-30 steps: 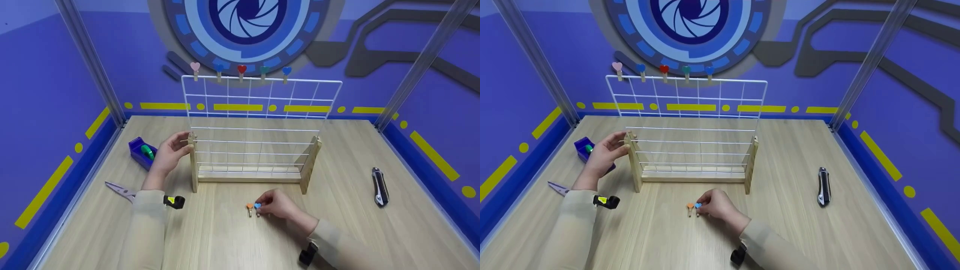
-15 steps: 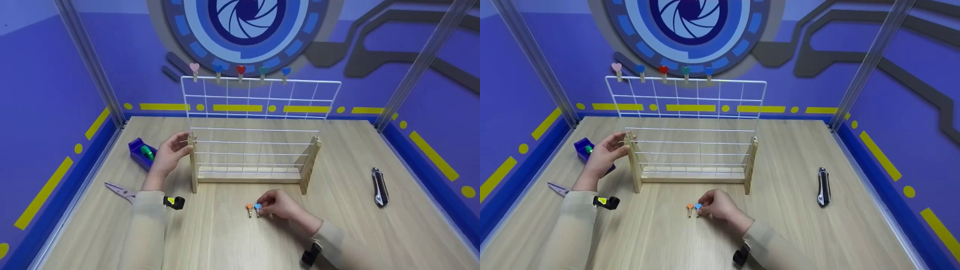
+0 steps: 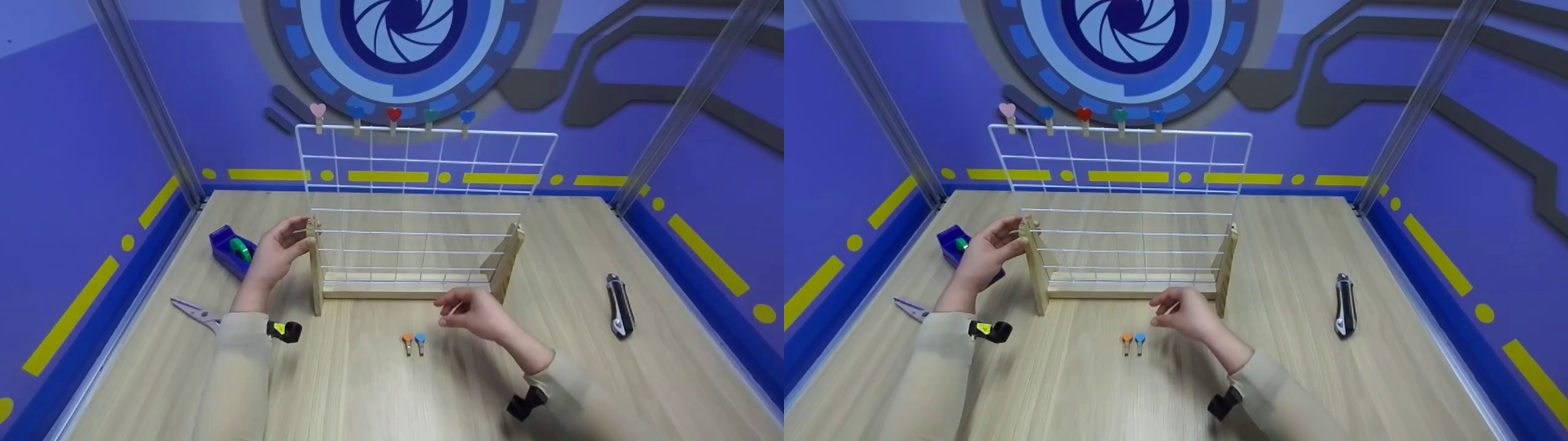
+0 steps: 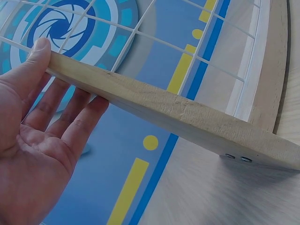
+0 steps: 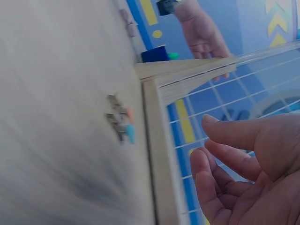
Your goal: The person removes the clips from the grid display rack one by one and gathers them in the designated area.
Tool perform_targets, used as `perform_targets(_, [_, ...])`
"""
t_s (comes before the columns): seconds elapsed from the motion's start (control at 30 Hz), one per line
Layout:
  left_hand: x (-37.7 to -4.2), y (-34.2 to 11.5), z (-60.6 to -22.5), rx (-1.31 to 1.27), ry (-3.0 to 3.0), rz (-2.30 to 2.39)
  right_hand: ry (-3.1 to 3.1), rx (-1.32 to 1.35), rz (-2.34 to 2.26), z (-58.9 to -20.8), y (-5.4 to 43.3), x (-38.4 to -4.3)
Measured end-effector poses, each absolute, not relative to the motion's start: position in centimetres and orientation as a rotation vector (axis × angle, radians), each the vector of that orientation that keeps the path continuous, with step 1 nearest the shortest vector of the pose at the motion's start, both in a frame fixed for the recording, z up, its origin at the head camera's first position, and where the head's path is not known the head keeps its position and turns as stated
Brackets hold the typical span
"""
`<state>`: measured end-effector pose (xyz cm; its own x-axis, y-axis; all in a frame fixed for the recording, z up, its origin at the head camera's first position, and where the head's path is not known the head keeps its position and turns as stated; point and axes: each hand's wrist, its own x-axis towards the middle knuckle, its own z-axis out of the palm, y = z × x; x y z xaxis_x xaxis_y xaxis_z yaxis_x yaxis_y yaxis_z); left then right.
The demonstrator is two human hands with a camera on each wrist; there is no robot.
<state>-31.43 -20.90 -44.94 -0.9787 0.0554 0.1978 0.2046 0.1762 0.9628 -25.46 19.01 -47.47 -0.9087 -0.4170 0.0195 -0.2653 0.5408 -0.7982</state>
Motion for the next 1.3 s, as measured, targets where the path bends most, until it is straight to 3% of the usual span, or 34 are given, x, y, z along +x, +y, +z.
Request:
perform_targets(0.8, [-31.3,-20.8,-44.8,-0.226,-2.338,-1.907,2.72,-0.7,-1.606,-31.5,20.6,-25.8])
perform_targets(1.3, [-31.4,-20.8,-44.7,-0.222,-2.336,-1.94,2.839,-0.936,-1.937,-23.0,20.3,-29.3])
